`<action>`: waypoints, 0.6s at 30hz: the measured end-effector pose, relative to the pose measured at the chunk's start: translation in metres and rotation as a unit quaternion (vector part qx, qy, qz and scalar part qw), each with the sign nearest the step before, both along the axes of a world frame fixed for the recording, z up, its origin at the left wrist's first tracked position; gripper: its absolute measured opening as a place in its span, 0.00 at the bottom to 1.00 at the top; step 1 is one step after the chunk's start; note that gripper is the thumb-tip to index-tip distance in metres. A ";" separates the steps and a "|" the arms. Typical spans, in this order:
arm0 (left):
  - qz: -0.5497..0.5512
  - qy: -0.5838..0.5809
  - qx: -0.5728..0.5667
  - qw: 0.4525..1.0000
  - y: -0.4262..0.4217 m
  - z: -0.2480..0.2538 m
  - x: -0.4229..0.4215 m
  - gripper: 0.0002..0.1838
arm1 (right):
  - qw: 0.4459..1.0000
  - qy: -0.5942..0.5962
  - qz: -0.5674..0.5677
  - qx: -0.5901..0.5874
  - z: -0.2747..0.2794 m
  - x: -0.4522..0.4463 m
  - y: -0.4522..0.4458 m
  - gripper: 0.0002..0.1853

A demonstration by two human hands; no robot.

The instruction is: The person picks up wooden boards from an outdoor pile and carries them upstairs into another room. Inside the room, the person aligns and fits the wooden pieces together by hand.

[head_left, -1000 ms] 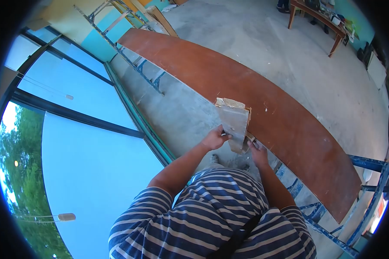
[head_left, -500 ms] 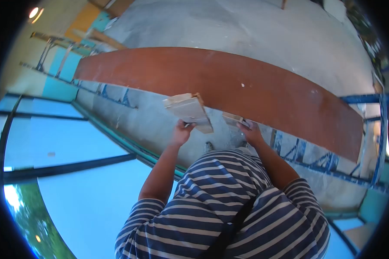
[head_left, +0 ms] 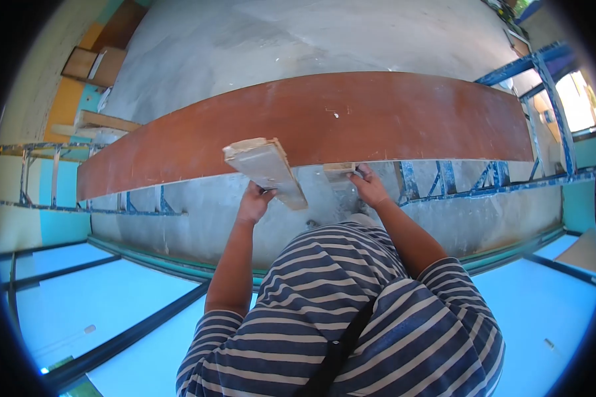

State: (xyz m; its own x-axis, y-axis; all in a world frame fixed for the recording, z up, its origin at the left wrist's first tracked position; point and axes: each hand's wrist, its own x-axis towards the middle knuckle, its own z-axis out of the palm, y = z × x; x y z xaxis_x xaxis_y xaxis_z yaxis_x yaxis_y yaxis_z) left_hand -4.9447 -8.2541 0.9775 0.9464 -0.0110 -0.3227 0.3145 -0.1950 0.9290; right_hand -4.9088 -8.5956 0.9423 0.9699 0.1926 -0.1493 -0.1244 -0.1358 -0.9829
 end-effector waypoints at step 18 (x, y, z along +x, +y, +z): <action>0.080 -0.015 0.026 0.996 0.020 -0.005 -0.023 0.20 | 0.999 -0.011 -0.016 0.028 -0.006 -0.005 -0.006 0.21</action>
State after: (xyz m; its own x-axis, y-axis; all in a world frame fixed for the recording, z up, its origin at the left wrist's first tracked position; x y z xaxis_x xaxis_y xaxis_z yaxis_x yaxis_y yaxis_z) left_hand -4.9674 -8.2346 0.9720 0.9440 0.1562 -0.2907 0.3178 -0.1920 0.9285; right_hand -4.9135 -8.6018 0.9360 0.9784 0.1693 -0.1185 -0.1067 -0.0776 -0.9913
